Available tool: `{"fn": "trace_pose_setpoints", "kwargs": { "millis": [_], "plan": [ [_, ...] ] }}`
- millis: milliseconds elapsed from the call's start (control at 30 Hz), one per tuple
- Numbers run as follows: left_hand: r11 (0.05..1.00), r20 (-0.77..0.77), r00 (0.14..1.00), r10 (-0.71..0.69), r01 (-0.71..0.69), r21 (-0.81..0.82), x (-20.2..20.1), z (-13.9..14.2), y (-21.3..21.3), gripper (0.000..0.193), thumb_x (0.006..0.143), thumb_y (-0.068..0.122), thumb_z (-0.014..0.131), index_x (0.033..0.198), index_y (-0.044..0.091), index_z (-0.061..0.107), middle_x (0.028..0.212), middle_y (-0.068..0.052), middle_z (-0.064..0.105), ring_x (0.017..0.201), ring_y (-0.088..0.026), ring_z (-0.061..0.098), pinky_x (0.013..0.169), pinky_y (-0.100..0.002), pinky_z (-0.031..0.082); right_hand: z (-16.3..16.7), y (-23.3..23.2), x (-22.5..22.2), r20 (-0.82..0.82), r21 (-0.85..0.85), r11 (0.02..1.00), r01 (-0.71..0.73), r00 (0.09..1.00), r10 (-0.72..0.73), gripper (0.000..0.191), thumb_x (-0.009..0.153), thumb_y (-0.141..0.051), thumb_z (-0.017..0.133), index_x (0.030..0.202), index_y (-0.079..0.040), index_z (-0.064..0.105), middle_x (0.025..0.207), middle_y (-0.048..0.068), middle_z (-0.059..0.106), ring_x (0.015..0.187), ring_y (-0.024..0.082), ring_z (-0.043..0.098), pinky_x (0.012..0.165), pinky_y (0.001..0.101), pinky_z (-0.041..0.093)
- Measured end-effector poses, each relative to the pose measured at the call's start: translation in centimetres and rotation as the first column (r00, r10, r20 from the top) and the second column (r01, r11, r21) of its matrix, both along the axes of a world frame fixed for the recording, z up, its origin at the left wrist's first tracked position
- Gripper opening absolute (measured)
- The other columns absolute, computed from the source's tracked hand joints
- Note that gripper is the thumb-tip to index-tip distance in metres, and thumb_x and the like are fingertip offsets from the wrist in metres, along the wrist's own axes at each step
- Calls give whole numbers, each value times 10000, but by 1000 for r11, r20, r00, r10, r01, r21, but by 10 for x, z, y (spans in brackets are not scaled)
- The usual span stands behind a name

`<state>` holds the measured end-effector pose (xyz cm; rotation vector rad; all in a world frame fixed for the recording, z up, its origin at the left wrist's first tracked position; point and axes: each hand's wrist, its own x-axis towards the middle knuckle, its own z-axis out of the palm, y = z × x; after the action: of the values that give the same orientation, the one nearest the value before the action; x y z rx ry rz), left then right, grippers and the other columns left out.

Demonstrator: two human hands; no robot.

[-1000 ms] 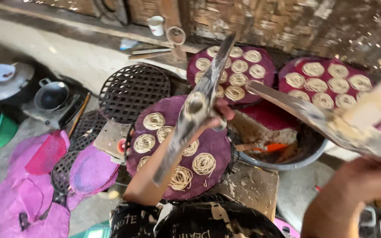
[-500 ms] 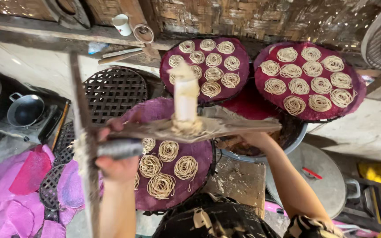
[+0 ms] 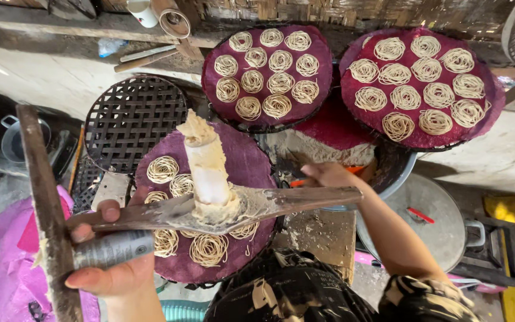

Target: The person operates a manual wooden lever noodle press, loading dough into the cylinder and pulling the lever down to extrude noodles onto round trays. They cut the extruded noodle strands, arrange the noodle nests on the trays, and place a fresh tray under the press for the next batch.

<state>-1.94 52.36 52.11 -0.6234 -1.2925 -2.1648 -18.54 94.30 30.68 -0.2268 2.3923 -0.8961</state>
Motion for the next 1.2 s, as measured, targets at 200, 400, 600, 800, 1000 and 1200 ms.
{"fn": "trace_pose_setpoints", "kwargs": {
  "millis": [200,400,600,800,1000,1200],
  "plan": [
    [1000,18,1000,13,-13,4,5,3,-6,483,1059,586,664,1334,190,632,1265,115,628,1231,-143,571,1180,-592,453,93,75,31,390,-299,869,394,882,-266,596,1036,-548,520,892,13,658,628,131,615,535,231,591,510,379,464],
    [977,7,997,-83,82,-194,-20,0,-2,501,977,477,736,1363,168,660,1348,53,641,1254,-152,594,1163,-617,519,98,113,32,257,52,997,50,965,-62,237,898,-172,603,1107,-70,562,698,124,786,644,247,796,610,415,651],
    [771,278,720,-636,582,258,-28,-10,31,597,866,-31,853,1412,28,619,1289,-142,651,991,-188,679,1191,-570,435,77,99,3,-167,613,780,-123,945,280,794,763,-394,808,1486,-263,508,1121,132,722,981,355,716,780,465,582],
    [889,474,764,-437,446,101,-17,-10,43,661,813,-78,810,1415,61,575,1304,-148,622,1391,-418,541,952,-585,503,38,79,-20,-351,838,546,2,768,536,422,972,-160,508,1386,-96,562,1142,108,710,953,303,740,690,408,625],
    [905,199,953,-227,282,-319,-18,-12,43,564,888,65,816,1424,91,644,1367,-36,548,1377,-369,574,1225,-641,487,-36,70,-48,-360,791,608,-67,753,551,227,931,-170,557,979,-110,771,1057,103,749,926,291,766,737,409,625],
    [911,235,948,-215,281,-301,-9,-5,45,551,889,45,828,1398,82,620,1344,-56,526,1375,-367,573,1171,-649,502,-82,82,-63,-282,657,740,-143,864,417,294,960,-173,512,935,-102,795,958,170,768,921,330,758,814,452,612]
  ]
}}
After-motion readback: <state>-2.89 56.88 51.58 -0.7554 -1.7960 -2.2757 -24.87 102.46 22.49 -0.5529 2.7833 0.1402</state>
